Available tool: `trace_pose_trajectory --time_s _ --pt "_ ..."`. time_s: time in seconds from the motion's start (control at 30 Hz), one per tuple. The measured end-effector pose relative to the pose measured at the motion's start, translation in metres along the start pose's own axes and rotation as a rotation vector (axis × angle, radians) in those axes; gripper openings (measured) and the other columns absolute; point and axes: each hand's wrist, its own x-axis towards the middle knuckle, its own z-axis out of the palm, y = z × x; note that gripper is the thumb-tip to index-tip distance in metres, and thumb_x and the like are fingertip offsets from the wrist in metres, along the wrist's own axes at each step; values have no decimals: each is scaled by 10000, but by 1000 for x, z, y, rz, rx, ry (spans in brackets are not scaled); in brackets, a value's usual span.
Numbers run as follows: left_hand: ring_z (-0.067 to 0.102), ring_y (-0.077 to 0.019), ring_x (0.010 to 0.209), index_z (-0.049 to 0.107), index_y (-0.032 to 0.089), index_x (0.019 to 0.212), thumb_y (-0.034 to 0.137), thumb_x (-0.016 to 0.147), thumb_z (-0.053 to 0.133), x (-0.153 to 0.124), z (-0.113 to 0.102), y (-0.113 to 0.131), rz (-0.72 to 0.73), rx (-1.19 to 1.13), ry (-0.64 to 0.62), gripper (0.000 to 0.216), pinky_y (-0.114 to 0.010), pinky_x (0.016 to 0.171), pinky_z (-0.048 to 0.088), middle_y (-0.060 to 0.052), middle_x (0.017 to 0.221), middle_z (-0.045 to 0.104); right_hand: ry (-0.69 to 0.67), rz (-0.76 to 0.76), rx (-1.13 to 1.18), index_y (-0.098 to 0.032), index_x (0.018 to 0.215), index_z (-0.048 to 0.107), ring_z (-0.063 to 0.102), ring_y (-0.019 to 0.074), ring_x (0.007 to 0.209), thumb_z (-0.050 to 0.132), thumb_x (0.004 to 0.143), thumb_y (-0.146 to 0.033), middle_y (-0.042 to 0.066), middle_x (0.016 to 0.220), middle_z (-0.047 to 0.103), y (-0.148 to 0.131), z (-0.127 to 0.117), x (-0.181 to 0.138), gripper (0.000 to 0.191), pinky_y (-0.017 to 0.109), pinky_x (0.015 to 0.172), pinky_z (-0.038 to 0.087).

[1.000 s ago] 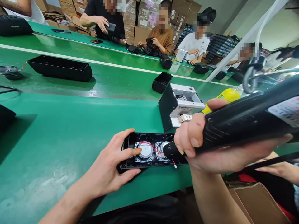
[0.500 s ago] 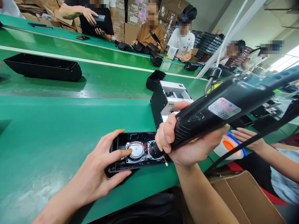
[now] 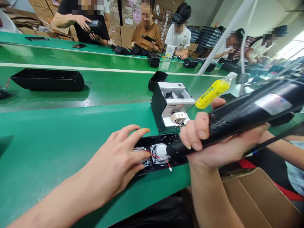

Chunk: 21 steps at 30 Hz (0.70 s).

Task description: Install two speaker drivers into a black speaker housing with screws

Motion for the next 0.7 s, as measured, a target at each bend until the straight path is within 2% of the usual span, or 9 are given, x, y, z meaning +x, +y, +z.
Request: trace_pose_trajectory --time_s 0.1,0.17,0.23,0.37,0.53,0.63,0.7 --pt "453 -403 1463 778 287 1027 233 1020 593 30 0 4 167 78 -206 192 -634 1035 530 -77 1608 495 47 -42 -16 -311 1093 752 336 112 313 669 931 -727 -87 566 471 -12 -12 -2 454 244 294 333" --pt "478 -410 1437 759 247 880 231 991 617 41 3 4 205 108 -293 181 -644 1039 511 -80 1589 517 70 -57 -31 -318 1096 764 338 110 313 693 920 -715 -86 572 478 -19 -21 -4 440 247 295 340" --pt "489 -403 1425 730 237 818 247 986 612 44 6 3 223 118 -346 206 -651 1041 498 -75 1580 529 92 -68 -39 -319 1099 772 334 107 309 711 906 -716 -85 573 492 -24 -29 -6 445 252 289 342" --pt "472 -400 1452 731 243 823 238 988 591 42 12 -1 204 119 -355 217 -657 1065 471 -67 1600 523 82 -74 -15 -308 1108 777 339 104 301 691 919 -726 -80 567 499 -26 -33 -8 466 250 282 349" --pt "460 -410 1447 712 245 777 205 945 615 45 11 0 206 54 -388 198 -647 1047 476 -43 1611 506 73 -80 45 -283 1117 778 341 97 308 658 942 -742 -75 573 494 -21 -24 -7 506 231 284 357" --pt "433 -351 1464 696 258 827 177 984 547 44 11 -2 219 -2 -383 231 -599 1094 478 7 1609 498 41 -91 93 -283 1140 767 326 96 310 567 990 -746 -73 588 493 -18 -22 -6 526 229 292 385" --pt "415 -287 1484 687 280 907 174 1027 495 41 15 -6 235 -32 -340 250 -513 1114 499 34 1599 505 -11 -93 124 -296 1146 753 319 95 322 524 1014 -748 -71 608 501 -16 -23 -6 523 222 309 411"
